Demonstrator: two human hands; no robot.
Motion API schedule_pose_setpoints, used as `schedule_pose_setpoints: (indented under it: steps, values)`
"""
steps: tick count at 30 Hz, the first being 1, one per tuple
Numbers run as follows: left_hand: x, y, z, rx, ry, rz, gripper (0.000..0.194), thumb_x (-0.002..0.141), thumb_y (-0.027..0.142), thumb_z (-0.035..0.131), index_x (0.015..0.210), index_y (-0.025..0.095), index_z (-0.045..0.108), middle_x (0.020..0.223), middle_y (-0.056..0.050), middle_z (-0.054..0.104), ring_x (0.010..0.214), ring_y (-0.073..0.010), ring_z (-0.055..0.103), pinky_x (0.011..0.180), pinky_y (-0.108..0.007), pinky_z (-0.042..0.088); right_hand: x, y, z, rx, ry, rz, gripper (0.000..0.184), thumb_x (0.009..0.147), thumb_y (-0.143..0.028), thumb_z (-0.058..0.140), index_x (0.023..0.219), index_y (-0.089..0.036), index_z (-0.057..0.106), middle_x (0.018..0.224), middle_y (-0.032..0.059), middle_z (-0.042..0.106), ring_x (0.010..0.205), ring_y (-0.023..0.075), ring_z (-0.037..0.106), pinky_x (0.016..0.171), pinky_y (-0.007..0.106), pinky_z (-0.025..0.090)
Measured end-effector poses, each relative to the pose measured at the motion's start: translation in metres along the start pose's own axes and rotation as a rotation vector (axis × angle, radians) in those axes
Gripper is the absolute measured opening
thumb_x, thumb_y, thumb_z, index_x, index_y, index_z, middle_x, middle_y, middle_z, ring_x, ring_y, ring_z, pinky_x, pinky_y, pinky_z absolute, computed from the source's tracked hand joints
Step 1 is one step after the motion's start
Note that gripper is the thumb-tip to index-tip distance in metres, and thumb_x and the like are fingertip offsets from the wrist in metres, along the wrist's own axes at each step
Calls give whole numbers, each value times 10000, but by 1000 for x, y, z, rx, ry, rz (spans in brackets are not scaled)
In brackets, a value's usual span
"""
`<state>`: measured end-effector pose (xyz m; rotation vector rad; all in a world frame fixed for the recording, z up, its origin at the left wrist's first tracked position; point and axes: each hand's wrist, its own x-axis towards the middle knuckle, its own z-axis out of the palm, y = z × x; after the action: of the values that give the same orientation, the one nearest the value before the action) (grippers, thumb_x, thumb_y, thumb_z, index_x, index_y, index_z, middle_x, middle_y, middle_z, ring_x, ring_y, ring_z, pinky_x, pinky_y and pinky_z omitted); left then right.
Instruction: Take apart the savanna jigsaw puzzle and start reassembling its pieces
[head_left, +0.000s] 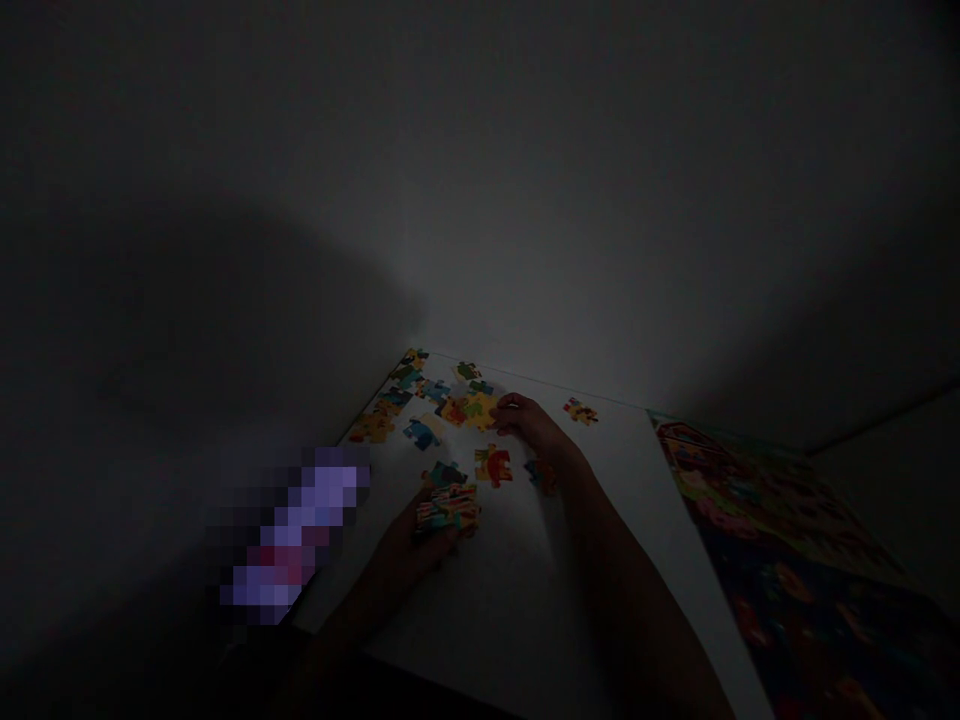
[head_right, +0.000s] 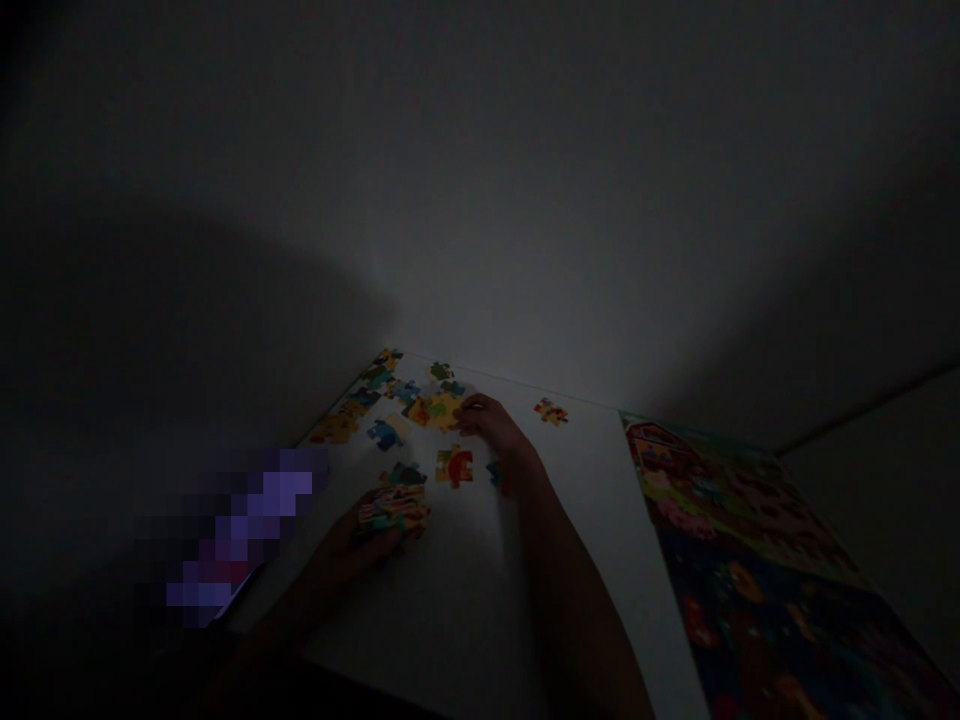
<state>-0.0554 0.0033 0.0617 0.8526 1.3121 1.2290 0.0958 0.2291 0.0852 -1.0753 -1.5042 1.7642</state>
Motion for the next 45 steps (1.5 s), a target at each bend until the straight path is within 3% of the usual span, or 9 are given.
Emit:
schedule_pose_setpoints:
  steps: [8,15,19,22,28,31,35,42,45]
  values:
    - [11,1,-4,-220,79,-74,638,703,409,738,1264,163,557,1131,-113,688,855,-218,665,666,-296,496,-56,-5,37,7,-159,-57,502,611,-383,784,1018,-241,525,780,-27,614,660,142,595,619,277,474]
    - [8,3,-3,-236,44,-41,690,639,319,781,1267,157,546,1021,-63,699,852,-200,643,718,-296,502,-112,32,79,-279,173,-164,232,713,-394,676,740,-224,520,696,-21,554,658,154,522,629,290,424]
    - [7,-1,-4,-160,41,-48,666,735,434,727,1295,137,523,837,-29,690,693,-171,618,634,-283,479,-116,32,87,-345,215,-163,234,739,-426,664,726,-231,535,670,-15,560,645,166,528,623,298,425]
    - [9,-9,-4,-182,48,-14,692,726,526,722,1288,165,543,1028,-78,696,800,-198,646,664,-286,487,-117,29,90,-381,220,-215,278,733,-466,682,686,-233,538,672,-7,555,643,166,523,604,290,419]
    - [12,-16,-3,-178,-4,-47,718,702,559,728,1281,177,546,1042,-97,707,774,-199,651,625,-283,484,-72,16,70,-636,230,-209,417,844,-545,551,580,-223,521,611,7,536,623,166,520,603,287,415]
    - [10,-10,-1,-142,-48,-3,657,704,513,743,1240,179,561,1041,-92,705,846,-212,658,647,-277,490,-25,13,65,-847,287,-193,314,859,-495,561,867,-196,658,910,82,644,843,212,608,758,317,464]
    - [3,-2,0,-157,-90,34,601,682,445,777,1186,184,580,1120,-100,686,977,-254,650,737,-314,513,13,20,75,-1107,327,-92,482,818,-504,632,1164,-171,603,1205,197,556,1069,308,591,822,375,474]
    - [-4,-10,-6,-218,5,-14,641,668,447,790,1200,166,569,935,-66,710,706,-174,637,561,-252,458,18,18,54,-767,362,-62,378,595,-351,781,858,-199,556,953,89,625,887,245,601,737,330,468]
    - [-1,-12,-8,-244,62,-38,670,663,450,774,1223,154,556,876,-51,693,664,-157,613,534,-240,430,-6,5,39,-649,301,-88,327,663,-438,704,794,-217,502,778,11,595,717,180,570,628,290,451]
